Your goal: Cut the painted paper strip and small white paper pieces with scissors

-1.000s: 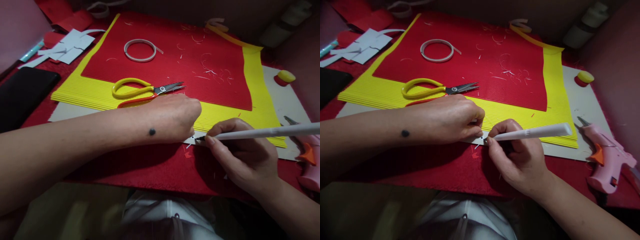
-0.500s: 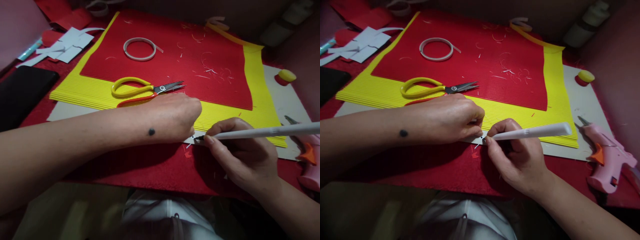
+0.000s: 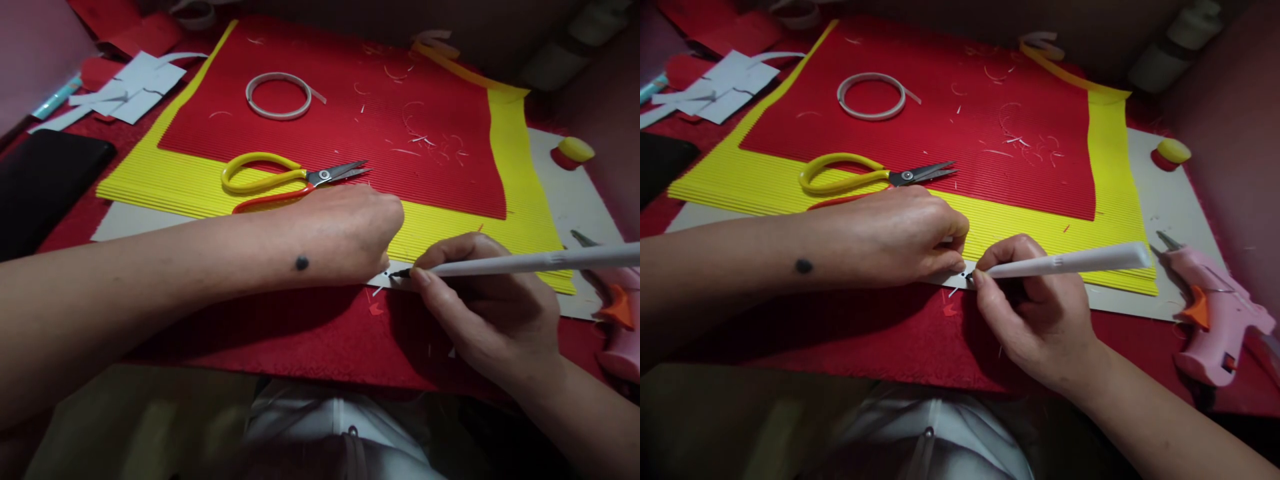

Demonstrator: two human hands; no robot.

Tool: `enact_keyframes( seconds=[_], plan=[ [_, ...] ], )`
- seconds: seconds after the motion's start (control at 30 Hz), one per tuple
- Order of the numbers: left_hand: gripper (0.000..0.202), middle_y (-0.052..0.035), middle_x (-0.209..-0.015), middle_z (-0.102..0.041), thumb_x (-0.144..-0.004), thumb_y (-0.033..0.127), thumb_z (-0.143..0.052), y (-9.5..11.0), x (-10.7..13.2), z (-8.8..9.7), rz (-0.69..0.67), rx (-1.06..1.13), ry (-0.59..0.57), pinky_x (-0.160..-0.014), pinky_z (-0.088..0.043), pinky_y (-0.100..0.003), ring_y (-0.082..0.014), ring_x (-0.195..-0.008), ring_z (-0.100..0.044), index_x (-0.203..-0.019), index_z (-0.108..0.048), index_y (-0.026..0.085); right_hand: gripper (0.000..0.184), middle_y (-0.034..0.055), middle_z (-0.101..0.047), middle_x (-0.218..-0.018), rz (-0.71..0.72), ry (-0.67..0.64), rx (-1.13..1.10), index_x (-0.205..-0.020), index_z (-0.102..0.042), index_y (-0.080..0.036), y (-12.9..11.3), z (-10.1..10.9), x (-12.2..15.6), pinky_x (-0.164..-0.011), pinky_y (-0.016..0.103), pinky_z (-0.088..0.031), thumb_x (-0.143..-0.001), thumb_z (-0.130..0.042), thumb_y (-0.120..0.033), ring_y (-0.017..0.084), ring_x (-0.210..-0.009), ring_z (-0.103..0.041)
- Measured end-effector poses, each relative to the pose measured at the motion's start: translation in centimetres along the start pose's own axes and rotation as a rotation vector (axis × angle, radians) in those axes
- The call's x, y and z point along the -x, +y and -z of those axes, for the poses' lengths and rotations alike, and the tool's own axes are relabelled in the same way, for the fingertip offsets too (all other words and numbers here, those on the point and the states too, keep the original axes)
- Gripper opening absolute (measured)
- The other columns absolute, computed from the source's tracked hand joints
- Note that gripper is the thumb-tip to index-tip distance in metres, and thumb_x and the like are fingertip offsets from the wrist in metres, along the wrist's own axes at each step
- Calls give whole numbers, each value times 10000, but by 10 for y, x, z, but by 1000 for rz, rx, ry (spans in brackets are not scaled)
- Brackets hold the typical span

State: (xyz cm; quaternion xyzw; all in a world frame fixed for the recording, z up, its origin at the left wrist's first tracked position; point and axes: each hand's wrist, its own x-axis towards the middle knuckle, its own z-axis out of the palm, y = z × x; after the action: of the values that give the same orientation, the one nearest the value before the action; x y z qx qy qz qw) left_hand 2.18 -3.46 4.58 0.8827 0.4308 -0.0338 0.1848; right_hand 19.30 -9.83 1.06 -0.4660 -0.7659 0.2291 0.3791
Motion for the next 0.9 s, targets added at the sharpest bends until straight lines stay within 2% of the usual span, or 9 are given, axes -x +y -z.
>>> enact_keyframes(
  seconds=[0.5, 0.9],
  plan=[
    [205, -34, -743, -661, -737, 304, -523, 0, 0, 0, -10, -27, 16, -695, -423, -270, -183, -765, -609, -843, -661, 195, 101, -6, -585, -688, -26, -1, -15, -779, -576, -221, -1, -1, 1, -466, 248, -428, -754, -630, -138, 128, -576, -569],
    [218, -29, -775, -668, -745, 305, -517, 0, 0, 0, 1, -16, 10, -746, -423, -274, -191, -835, -612, -872, -660, 201, 86, -9, -578, -675, -23, 9, -12, -771, -576, -216, -1, 1, 1, -475, 246, -430, -749, -634, -157, 126, -566, -556]
  ],
)
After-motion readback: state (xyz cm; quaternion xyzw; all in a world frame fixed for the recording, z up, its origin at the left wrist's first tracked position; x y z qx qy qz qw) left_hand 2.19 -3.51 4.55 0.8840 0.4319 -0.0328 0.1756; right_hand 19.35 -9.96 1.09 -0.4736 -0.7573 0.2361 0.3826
